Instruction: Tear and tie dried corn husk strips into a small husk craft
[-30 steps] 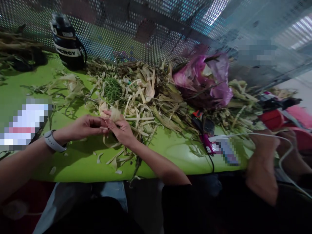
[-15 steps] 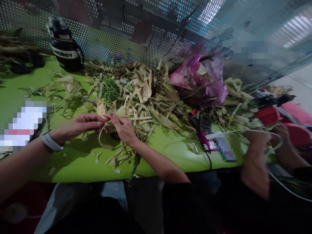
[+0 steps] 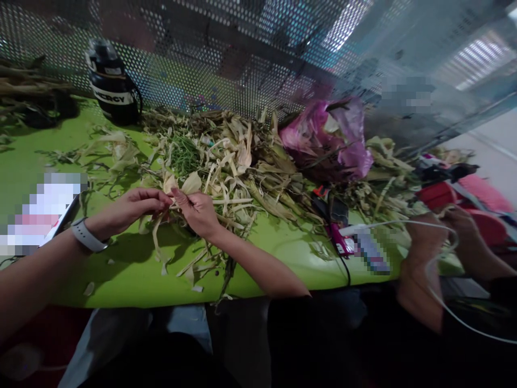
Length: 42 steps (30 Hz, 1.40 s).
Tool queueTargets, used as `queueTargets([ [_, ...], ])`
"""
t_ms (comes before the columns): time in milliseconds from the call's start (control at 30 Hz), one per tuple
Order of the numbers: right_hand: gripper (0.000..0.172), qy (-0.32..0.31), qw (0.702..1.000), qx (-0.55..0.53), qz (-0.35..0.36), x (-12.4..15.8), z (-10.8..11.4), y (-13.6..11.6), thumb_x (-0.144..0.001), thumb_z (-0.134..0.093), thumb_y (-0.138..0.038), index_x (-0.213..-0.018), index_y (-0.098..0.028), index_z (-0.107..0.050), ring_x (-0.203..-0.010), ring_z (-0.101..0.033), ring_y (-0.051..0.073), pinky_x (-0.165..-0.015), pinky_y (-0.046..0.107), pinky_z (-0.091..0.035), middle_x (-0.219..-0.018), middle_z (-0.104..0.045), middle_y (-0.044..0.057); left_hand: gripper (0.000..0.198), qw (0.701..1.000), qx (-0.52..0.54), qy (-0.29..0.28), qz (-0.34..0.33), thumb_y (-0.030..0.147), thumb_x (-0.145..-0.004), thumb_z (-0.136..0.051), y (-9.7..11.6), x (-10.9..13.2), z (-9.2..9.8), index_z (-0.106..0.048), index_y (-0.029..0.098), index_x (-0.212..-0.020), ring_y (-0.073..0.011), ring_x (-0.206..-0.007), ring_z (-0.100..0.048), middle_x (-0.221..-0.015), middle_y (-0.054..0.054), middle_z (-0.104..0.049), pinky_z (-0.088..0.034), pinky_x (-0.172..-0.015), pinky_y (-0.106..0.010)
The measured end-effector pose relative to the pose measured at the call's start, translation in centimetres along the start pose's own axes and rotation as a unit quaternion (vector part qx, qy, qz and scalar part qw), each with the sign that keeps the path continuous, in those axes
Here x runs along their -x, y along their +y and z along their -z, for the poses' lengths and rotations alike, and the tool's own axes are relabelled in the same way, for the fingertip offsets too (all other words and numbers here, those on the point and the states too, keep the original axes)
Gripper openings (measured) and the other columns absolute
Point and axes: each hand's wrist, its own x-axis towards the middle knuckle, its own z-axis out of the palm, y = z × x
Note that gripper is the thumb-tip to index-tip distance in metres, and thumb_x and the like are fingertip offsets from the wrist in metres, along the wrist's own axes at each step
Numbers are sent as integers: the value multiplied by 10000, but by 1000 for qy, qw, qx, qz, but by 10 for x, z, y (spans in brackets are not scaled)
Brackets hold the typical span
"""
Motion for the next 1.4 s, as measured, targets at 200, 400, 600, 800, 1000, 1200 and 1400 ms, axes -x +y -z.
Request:
queueTargets([
  [200,615,17,1000,10,2,-1,-3,7,-848,-465,-675,-631,-143,-683,-549,-491,105,-509,235,-360,-546,-547,12,222,998,-36,-57,-16,357,-783,-696,-7,-1,-3,-693,145,-850,-90,-620,-545,-749,-24,-658,-433,-605,-223],
  [400,618,10,995,63,80,5,-5,3,-874,-489,-621,-480,-154,-578,-483,-447,86,-518,249,-336,-489,-507,10,213,983,-147,-106,-24,278,-813,-621,-9,0,-2,-652,123,-670,-68,-506,-464,-612,-18,-629,-335,-489,-196],
  [600,671,19,994,71,85,6,-5,0,-862,-488,-642,-389,-169,-432,-447,-342,66,-497,251,-299,-434,-358,-22,245,966,-228,-111,-57,279,-825,-574,-3,2,-8,-617,134,-631,-70,-473,-439,-579,-14,-613,-315,-452,-197],
  [800,564,34,999,-23,-18,1,2,-5,-842,-510,-639,-698,-135,-718,-500,-434,90,-466,222,-342,-508,-465,-12,186,977,-179,-97,-68,334,-865,-552,-3,2,-12,-598,154,-870,-99,-560,-509,-637,16,-566,-410,-528,-210],
  [1000,565,14,995,-81,-58,-2,2,-1,-807,-537,-661,-803,-134,-740,-546,-533,107,-497,219,-441,-581,-561,1,356,991,-72,-107,-38,441,-921,-488,-8,2,-8,-677,142,-878,-133,-722,-587,-872,-73,-698,-473,-679,-247],
  [1200,556,-6,995,-78,-54,-2,8,8,-825,-546,-630,-961,-131,-750,-500,-495,85,-461,204,-389,-532,-528,-25,355,990,53,-126,26,433,-923,-497,-7,-1,-7,-698,146,-864,-130,-669,-595,-817,-84,-725,-472,-633,-233],
  [1400,523,-47,992,-114,-31,4,8,2,-856,-533,-592,-1007,-139,-747,-441,-486,77,-450,207,-387,-484,-502,-47,300,981,69,-173,53,410,-847,-641,-9,0,-8,-736,133,-908,-141,-710,-639,-845,-103,-744,-516,-734,-263],
])
